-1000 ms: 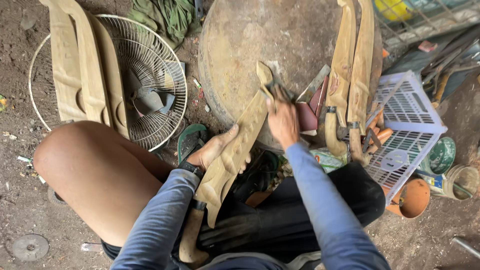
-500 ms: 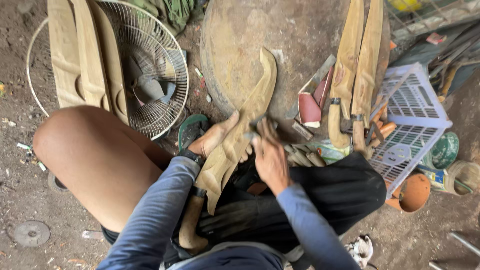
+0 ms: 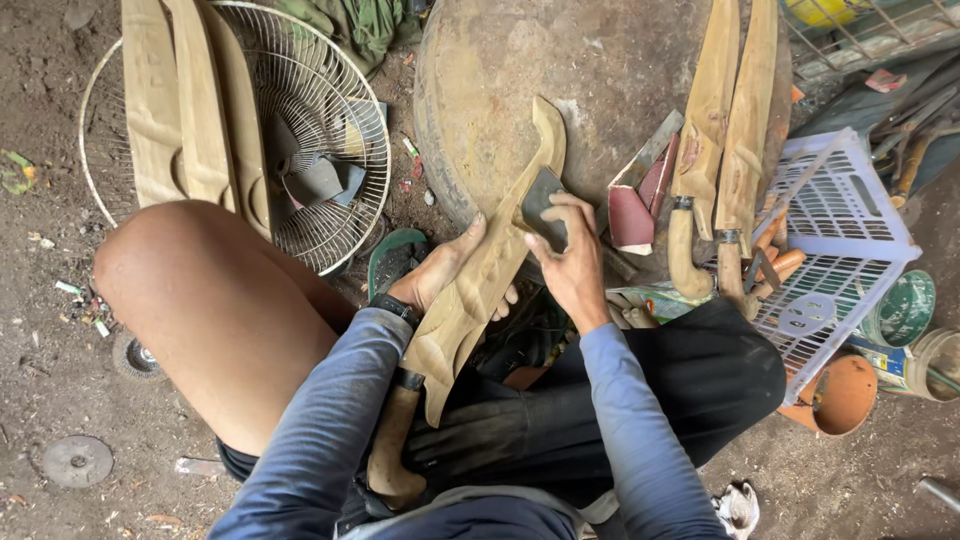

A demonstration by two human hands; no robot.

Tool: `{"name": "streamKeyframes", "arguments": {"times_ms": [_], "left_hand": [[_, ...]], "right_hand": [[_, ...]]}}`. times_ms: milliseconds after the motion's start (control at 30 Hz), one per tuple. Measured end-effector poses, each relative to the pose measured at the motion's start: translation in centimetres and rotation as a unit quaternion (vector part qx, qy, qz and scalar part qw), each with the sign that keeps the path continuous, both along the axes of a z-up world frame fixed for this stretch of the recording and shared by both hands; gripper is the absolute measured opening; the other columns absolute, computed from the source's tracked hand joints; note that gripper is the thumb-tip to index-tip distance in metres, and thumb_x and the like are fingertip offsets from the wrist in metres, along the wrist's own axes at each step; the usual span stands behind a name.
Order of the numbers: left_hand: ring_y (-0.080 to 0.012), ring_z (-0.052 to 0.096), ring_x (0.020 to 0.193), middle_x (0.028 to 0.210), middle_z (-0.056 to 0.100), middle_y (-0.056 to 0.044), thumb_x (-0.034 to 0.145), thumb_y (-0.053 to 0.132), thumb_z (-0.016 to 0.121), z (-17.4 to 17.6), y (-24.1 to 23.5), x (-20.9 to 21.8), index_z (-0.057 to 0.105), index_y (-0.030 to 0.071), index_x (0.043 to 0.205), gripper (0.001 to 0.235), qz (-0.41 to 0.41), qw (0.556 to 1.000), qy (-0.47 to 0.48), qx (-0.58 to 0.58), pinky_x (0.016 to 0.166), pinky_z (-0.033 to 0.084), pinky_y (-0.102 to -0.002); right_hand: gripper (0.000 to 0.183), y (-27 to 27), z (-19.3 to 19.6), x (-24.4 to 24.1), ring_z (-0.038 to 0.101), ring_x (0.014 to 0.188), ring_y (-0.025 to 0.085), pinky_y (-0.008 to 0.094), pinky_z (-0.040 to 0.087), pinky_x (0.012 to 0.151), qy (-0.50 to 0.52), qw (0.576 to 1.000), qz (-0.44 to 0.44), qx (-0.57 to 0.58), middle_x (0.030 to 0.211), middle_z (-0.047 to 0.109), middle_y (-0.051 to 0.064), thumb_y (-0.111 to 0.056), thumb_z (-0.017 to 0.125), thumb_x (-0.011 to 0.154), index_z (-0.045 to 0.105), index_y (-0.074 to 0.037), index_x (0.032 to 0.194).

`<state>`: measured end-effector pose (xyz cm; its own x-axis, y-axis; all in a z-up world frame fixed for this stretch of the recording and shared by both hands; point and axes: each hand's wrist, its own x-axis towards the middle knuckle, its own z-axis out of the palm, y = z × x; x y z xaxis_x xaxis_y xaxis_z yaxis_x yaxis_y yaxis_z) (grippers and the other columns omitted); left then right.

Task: The person smooths a carved wooden object using a sanding block and sandpaper. They hold the object with one hand and rub the sanding tool along its surface, occasionally repositioning the object to access different areas.

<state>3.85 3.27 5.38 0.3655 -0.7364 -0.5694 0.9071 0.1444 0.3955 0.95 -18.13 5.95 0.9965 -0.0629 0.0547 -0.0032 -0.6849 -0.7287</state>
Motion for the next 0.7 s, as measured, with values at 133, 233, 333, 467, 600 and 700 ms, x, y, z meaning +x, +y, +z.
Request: {"name": "streamKeyframes", "arguments": {"times_ms": [133, 233, 333, 467, 600, 700], "left_hand": [[-0.0300, 0.071, 0.068, 0.084, 0.070, -0.020, 0.101, 0.067, 0.032, -0.4, 0.1, -0.4, 0.058, 0.003, 0.128, 0.075, 0.008, 1.000, -0.002, 0.001, 0.060, 0.060, -0.040], [-0.0303, 0.072, 0.067, 0.083, 0.070, -0.021, 0.100, 0.067, 0.033, -0.8, -0.1, -0.4, 0.059, 0.002, 0.127, 0.075, 0.009, 1.000, -0.011, -0.002, 0.061, 0.061, -0.041], [-0.0314, 0.072, 0.070, 0.088, 0.071, -0.022, 0.100, 0.067, 0.035, -1.8, 0.0, -0.7, 0.061, 0.000, 0.127, 0.077, 0.014, 1.000, -0.014, -0.008, 0.064, 0.062, -0.042], [-0.0285, 0.070, 0.104, 0.122, 0.069, -0.020, 0.099, 0.068, 0.040, -3.4, -0.3, -0.7, 0.059, 0.000, 0.138, 0.080, 0.024, 0.998, -0.055, 0.029, 0.089, 0.059, -0.039], [-0.0300, 0.065, 0.126, 0.139, 0.065, -0.022, 0.095, 0.067, 0.043, -3.8, -0.7, -0.5, 0.055, 0.000, 0.144, 0.084, 0.005, 0.995, -0.049, 0.088, 0.103, 0.054, -0.039], [-0.0207, 0.043, 0.137, 0.154, 0.044, -0.012, 0.100, 0.070, 0.042, -3.2, -0.6, -0.4, 0.039, 0.007, 0.159, 0.086, -0.017, 0.969, -0.215, 0.121, 0.110, 0.038, -0.036]], "right_hand": [[0.043, 0.3, -1.1, -0.1, 0.058, 0.120, 0.037, 0.045, 0.048, 0.103, 0.060, 0.994, -0.023, -0.092, 0.125, 0.057, 0.020, -0.025, 0.072, 0.096, 0.059, 0.001, 0.127], [0.045, 0.4, -1.3, 0.5, 0.052, 0.126, 0.043, 0.048, 0.045, 0.109, 0.032, 0.992, -0.006, -0.118, 0.136, 0.049, 0.027, -0.021, 0.059, 0.108, 0.051, 0.009, 0.141], [0.036, 1.7, -1.2, -1.0, 0.050, 0.134, 0.043, 0.048, 0.042, 0.114, 0.008, 0.984, 0.025, -0.174, 0.158, 0.047, 0.023, -0.016, 0.050, 0.110, 0.056, 0.003, 0.140], [0.051, 3.8, -0.3, -6.4, 0.040, 0.145, 0.044, 0.045, 0.037, 0.121, -0.004, 0.986, 0.081, -0.143, 0.164, 0.036, 0.019, -0.016, 0.049, 0.105, 0.046, 0.008, 0.150], [0.051, 3.5, -0.8, -8.0, 0.034, 0.154, 0.039, 0.045, 0.031, 0.127, 0.011, 0.984, 0.097, -0.147, 0.166, 0.036, 0.016, -0.018, 0.045, 0.105, 0.047, 0.001, 0.152], [0.047, 1.5, -2.9, -4.3, 0.033, 0.156, 0.038, 0.044, 0.030, 0.129, 0.022, 0.986, 0.064, -0.150, 0.166, 0.036, 0.019, -0.019, 0.043, 0.111, 0.046, 0.001, 0.154]]}}
